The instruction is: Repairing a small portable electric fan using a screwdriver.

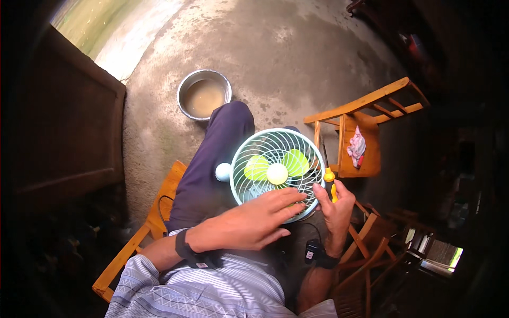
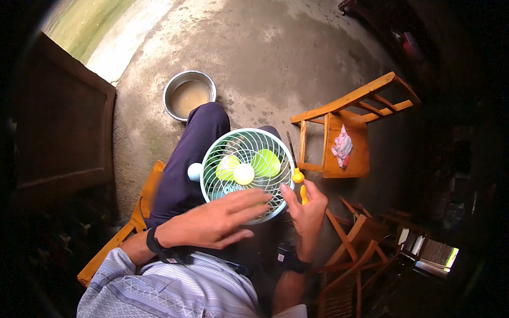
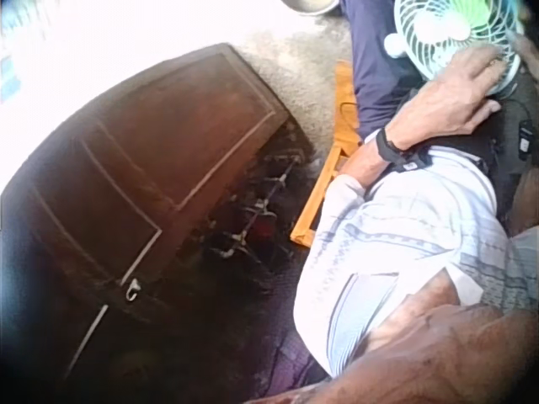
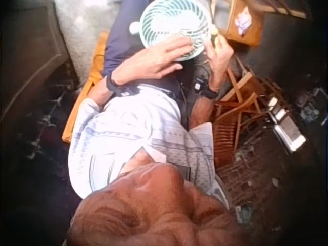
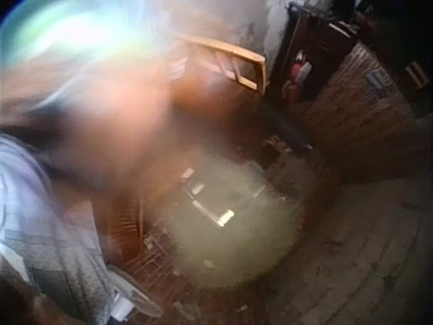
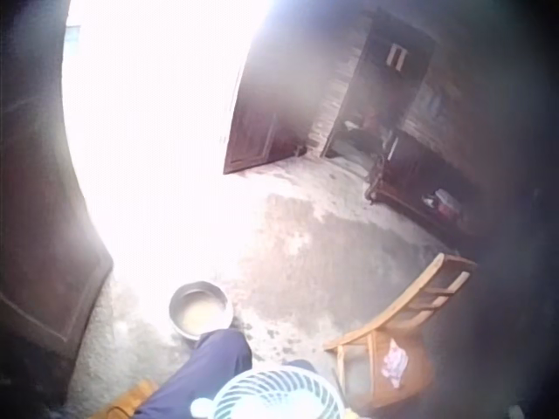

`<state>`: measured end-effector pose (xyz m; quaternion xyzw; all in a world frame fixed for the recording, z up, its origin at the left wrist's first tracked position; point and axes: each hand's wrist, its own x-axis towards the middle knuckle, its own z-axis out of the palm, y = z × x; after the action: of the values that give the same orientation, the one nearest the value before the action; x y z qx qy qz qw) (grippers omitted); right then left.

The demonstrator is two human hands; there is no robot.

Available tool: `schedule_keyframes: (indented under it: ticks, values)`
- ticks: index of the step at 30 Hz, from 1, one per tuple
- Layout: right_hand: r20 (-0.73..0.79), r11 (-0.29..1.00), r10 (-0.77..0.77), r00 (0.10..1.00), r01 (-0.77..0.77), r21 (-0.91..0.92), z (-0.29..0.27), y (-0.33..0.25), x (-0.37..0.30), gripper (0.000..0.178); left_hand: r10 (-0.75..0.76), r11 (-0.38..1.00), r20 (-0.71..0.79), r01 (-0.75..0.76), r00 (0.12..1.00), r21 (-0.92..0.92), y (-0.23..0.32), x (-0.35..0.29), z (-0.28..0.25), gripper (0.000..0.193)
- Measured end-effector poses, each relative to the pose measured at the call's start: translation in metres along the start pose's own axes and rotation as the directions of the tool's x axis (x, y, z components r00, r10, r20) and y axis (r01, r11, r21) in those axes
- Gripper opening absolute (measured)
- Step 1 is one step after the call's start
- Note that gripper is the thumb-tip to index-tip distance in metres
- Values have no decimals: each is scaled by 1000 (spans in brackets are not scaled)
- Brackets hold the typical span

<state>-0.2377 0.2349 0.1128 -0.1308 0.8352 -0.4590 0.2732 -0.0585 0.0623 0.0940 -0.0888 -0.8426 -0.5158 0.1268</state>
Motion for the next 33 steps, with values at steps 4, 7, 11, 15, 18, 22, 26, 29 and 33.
schedule_keyframes:
  ticks: [4,7,11,15,18,22,26,29,33]
  values:
    - [-4,993,60,998,-59,107,-14,5,-2,35,-340,937,-290,295,895,-189,-20,-28,-47,48]
    - [28,973,43,999,-48,224,-18,22,-1,29,-578,800,-363,417,731,-432,-59,-44,-66,51]
    - [66,903,37,997,-62,426,-28,56,10,22,-592,593,-55,388,804,-705,-97,-49,-44,61]
    - [122,784,57,991,-121,608,-46,100,17,30,-499,566,89,402,862,-720,-71,-21,-43,68]
    - [126,680,120,985,-174,712,-75,166,26,52,-364,685,54,306,930,-661,-76,-19,-32,67]
    - [249,490,74,966,-253,834,-74,190,32,68,-280,787,53,261,959,-559,-54,-13,-28,60]
    - [345,439,49,938,-330,836,-52,184,44,74,-189,877,-36,152,981,-455,-41,-13,-26,60]
    - [370,398,39,928,-354,846,-43,185,47,70,-158,867,0,139,987,-478,-36,-13,-25,64]
    - [369,418,127,921,-388,822,-22,152,39,70,-134,879,-15,111,991,-464,-33,-17,-22,73]
